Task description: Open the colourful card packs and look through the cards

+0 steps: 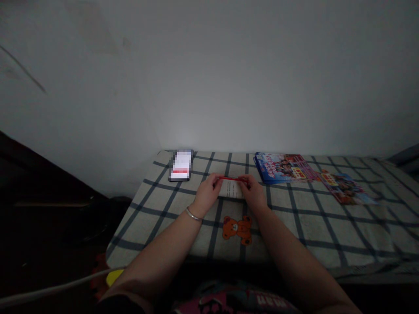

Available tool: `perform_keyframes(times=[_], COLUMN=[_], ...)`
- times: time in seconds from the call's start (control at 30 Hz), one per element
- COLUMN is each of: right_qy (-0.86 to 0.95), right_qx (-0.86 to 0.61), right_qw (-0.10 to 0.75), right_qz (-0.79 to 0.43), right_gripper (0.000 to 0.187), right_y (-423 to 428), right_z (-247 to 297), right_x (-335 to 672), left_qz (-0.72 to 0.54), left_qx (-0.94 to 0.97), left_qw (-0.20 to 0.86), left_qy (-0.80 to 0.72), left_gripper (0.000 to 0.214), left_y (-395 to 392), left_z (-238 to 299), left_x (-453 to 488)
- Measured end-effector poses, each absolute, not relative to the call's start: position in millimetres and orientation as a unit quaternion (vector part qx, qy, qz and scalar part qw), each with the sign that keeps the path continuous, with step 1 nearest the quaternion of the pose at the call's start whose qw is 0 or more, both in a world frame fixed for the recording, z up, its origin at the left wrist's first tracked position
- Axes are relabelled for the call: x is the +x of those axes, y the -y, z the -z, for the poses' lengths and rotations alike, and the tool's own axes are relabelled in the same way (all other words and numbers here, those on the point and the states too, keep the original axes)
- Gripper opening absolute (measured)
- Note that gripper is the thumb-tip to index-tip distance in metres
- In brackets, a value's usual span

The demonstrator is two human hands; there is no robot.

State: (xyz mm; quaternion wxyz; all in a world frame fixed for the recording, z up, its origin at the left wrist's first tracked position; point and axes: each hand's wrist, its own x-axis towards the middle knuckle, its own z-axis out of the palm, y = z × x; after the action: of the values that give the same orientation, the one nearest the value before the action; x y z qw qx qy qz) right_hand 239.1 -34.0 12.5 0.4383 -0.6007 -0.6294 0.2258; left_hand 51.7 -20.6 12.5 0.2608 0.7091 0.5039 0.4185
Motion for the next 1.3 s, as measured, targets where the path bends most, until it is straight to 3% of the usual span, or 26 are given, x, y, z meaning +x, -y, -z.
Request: perform_keyframes(times=[1.0,1.3], right_qy=[0.613,0.601], right_qx=[-0.609,-0.605], right_qw=[0.439,0.443], right_qz=[-0.245,-0.277], right_gripper=[0.027,0.018], right_y=[31.9,33.0], right_z=[-10.5,-14.1], right_x=[241.2,239.4], left_qz=[-0.42,-0.426], left_qx=[0.693,0.692], left_qw=[0.259,0.251], left_qy=[-0.526,-0.525], left_gripper=[0.015,0.015], left_y=[20.8,20.1], left_z=[-15.3,-14.4], left_x=[51.8,52.0])
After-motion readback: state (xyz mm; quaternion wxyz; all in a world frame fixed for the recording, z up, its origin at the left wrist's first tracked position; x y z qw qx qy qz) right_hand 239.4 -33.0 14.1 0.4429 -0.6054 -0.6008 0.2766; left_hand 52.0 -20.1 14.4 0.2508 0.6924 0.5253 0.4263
